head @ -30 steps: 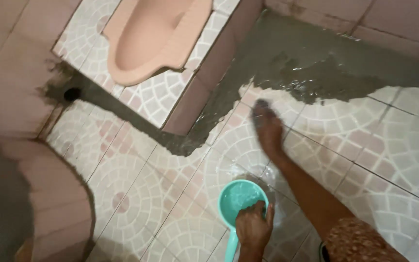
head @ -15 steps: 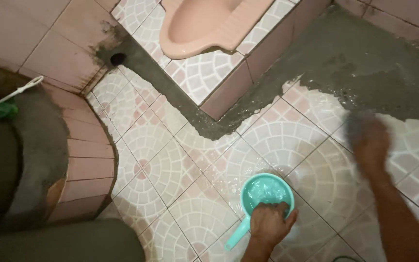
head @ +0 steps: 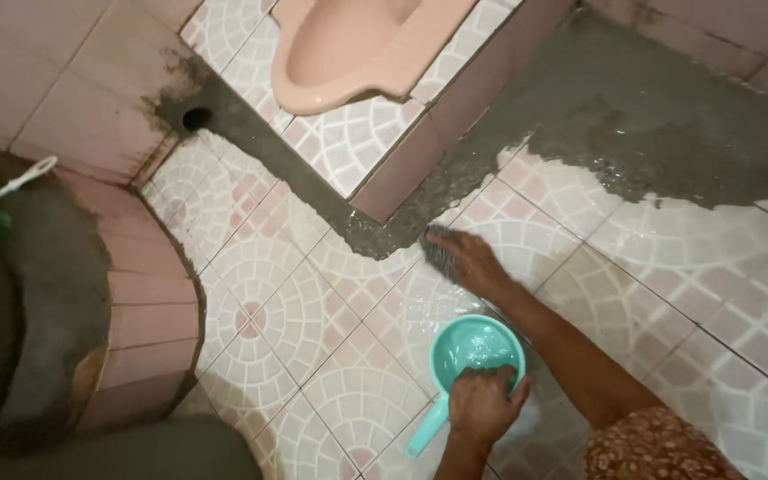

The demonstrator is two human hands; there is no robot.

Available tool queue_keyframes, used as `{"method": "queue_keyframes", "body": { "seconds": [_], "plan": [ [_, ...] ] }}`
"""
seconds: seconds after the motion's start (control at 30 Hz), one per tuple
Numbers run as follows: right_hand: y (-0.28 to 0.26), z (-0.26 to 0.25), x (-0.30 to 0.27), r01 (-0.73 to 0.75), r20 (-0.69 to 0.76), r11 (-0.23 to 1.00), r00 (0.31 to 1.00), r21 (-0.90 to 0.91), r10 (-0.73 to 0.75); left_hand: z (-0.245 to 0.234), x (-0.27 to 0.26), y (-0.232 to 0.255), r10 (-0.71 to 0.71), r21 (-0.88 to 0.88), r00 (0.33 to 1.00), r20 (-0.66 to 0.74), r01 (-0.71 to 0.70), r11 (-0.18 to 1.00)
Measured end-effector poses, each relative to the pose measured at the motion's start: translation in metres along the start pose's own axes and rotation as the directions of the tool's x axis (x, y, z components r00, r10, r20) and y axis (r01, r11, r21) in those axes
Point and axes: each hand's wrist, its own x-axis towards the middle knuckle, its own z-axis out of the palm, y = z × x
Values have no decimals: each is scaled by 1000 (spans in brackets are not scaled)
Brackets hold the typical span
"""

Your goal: The recorder is scrubbing the tiled floor of a bathroom using a steel wool pad and water from a dipper.

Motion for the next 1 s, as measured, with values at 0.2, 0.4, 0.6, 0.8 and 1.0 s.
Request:
{"method": "queue_keyframes", "body": {
  "seconds": [0.2,0.4,0.6,0.8,1.0],
  "plan": [
    [47,-113,-75,-234,204,931,933,-281,296,7,3,4,43,9,997,-65,-42,999],
    [-11,-205,-35,-670,-200,669,739,-322,644,4,7,5,-15,65,1000,-21,16,998],
    [41,-64,0,-538,-501,798,629,272,595,2,4,1,-6,35,998,-59,8,999],
    [-33,-24,-12,173,-157,978,969,-119,-190,2,8,-3,46,76,999,-9,-46,996],
    [7,-145,-95,-395,251,217,836,893,488,5,8,-1,36,76,999,-14,-35,996]
  ]
}}
